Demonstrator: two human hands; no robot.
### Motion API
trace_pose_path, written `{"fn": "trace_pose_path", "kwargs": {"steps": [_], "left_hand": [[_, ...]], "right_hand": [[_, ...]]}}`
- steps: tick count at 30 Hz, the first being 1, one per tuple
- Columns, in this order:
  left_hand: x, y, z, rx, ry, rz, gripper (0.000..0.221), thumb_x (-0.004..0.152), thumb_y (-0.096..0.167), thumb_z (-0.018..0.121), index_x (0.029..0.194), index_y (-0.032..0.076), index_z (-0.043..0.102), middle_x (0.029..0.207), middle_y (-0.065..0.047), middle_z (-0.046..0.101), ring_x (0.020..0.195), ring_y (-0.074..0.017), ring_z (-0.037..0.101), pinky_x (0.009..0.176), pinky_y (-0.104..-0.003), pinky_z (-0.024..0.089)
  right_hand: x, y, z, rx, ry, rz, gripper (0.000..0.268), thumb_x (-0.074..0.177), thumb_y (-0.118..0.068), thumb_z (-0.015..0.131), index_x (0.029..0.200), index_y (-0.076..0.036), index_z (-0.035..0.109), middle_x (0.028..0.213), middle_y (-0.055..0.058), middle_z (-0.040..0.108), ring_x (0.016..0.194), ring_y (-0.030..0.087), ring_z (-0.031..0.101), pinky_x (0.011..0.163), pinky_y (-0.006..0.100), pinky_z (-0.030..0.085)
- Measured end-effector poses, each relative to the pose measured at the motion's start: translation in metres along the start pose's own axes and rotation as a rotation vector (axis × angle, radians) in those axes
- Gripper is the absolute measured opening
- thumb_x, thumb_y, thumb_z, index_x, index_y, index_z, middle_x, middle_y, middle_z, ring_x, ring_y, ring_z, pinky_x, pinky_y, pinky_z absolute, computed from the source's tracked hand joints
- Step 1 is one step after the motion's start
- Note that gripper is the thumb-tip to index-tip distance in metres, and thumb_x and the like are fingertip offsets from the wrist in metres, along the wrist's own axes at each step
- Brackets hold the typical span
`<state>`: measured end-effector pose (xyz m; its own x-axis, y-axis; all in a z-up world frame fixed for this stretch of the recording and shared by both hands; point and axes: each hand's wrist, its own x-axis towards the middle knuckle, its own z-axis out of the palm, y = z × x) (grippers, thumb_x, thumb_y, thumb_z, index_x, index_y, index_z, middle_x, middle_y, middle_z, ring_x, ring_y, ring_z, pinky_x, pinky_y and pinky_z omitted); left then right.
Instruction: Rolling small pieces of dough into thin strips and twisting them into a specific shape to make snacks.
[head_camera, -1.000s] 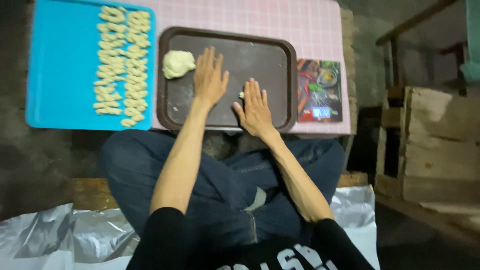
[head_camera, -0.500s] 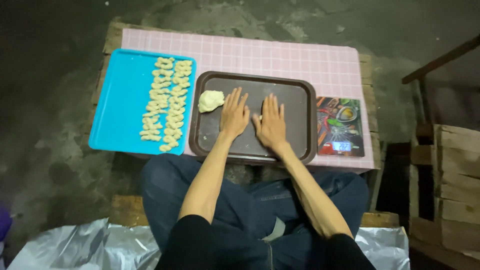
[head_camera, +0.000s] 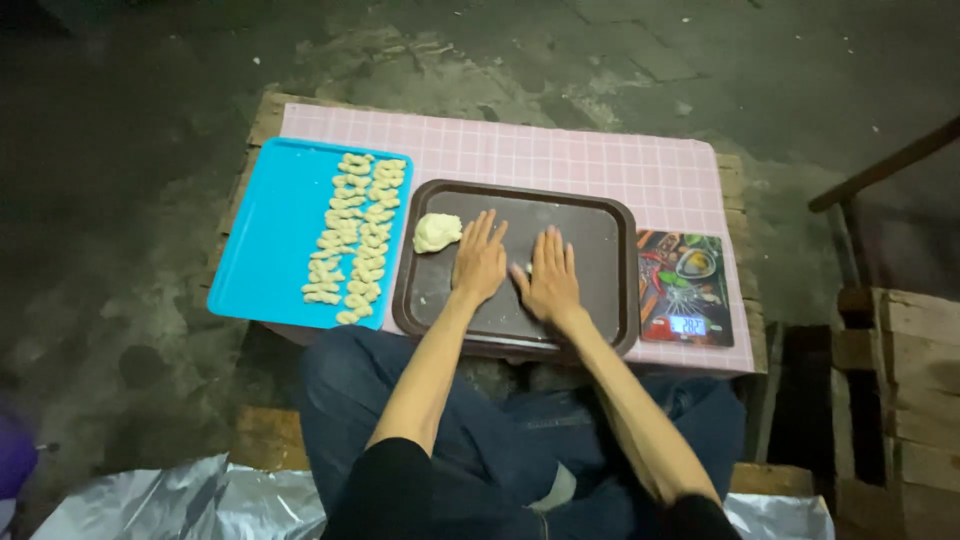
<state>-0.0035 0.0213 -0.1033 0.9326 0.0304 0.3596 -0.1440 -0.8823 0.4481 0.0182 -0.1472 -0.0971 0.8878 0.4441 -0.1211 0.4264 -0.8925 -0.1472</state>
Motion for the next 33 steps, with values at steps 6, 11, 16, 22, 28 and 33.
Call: {"fn": "trace_pose_path", "kwargs": {"steps": [6,11,16,22,28,33], "left_hand": [[0.002,-0.006,0.01,0.016,0.049,-0.003,0.045,0.097,0.012,0.051,0.14,0.004,0.062,0.153,-0.022,0.05,0.148,-0.0349,0.042,0.124,-0.048,0.027],[-0.001,-0.006,0.007,-0.022,0.022,-0.026,0.046,0.096,0.011,0.052,0.14,0.002,0.062,0.153,-0.024,0.05,0.148,-0.0367,0.042,0.125,-0.049,0.026],[0.002,0.0,0.006,-0.005,0.032,-0.014,0.044,0.097,0.01,0.052,0.139,0.002,0.063,0.152,-0.024,0.051,0.148,-0.0363,0.043,0.125,-0.049,0.027],[0.003,-0.004,0.016,0.056,0.044,0.033,0.046,0.097,0.012,0.053,0.141,0.003,0.063,0.154,-0.023,0.05,0.149,-0.0357,0.041,0.125,-0.049,0.025],[0.003,-0.003,0.014,0.054,0.064,0.046,0.047,0.097,0.011,0.052,0.142,0.005,0.062,0.154,-0.021,0.051,0.148,-0.0349,0.042,0.124,-0.048,0.026],[0.004,-0.008,0.018,0.011,0.087,0.024,0.044,0.096,0.009,0.053,0.138,0.005,0.065,0.151,-0.02,0.053,0.146,-0.0353,0.044,0.123,-0.048,0.029]], "right_hand": [[0.037,-0.003,-0.02,0.075,0.126,0.018,0.08,0.11,-0.058,0.023,0.16,0.005,0.025,0.169,0.026,0.02,0.159,0.034,0.013,0.129,0.051,0.0],[-0.037,-0.02,-0.026,0.122,0.127,-0.055,0.079,0.11,-0.053,0.031,0.158,0.009,0.025,0.166,0.032,0.022,0.157,0.04,0.016,0.127,0.054,0.007],[-0.104,-0.018,-0.021,0.083,-0.015,-0.087,0.08,0.109,-0.055,0.027,0.16,0.007,0.021,0.167,0.03,0.017,0.158,0.039,0.013,0.127,0.054,0.007],[-0.044,-0.015,-0.012,0.044,0.031,-0.022,0.084,0.108,-0.058,0.029,0.159,0.009,0.022,0.166,0.032,0.021,0.157,0.04,0.016,0.128,0.052,0.005],[0.052,-0.001,-0.015,0.072,0.239,0.055,0.081,0.11,-0.055,0.027,0.16,0.009,0.021,0.167,0.032,0.017,0.159,0.04,0.012,0.128,0.055,0.004],[0.009,-0.014,-0.019,0.122,0.21,-0.023,0.075,0.111,-0.05,0.029,0.161,0.005,0.021,0.168,0.028,0.018,0.158,0.037,0.016,0.127,0.057,0.005]]}}
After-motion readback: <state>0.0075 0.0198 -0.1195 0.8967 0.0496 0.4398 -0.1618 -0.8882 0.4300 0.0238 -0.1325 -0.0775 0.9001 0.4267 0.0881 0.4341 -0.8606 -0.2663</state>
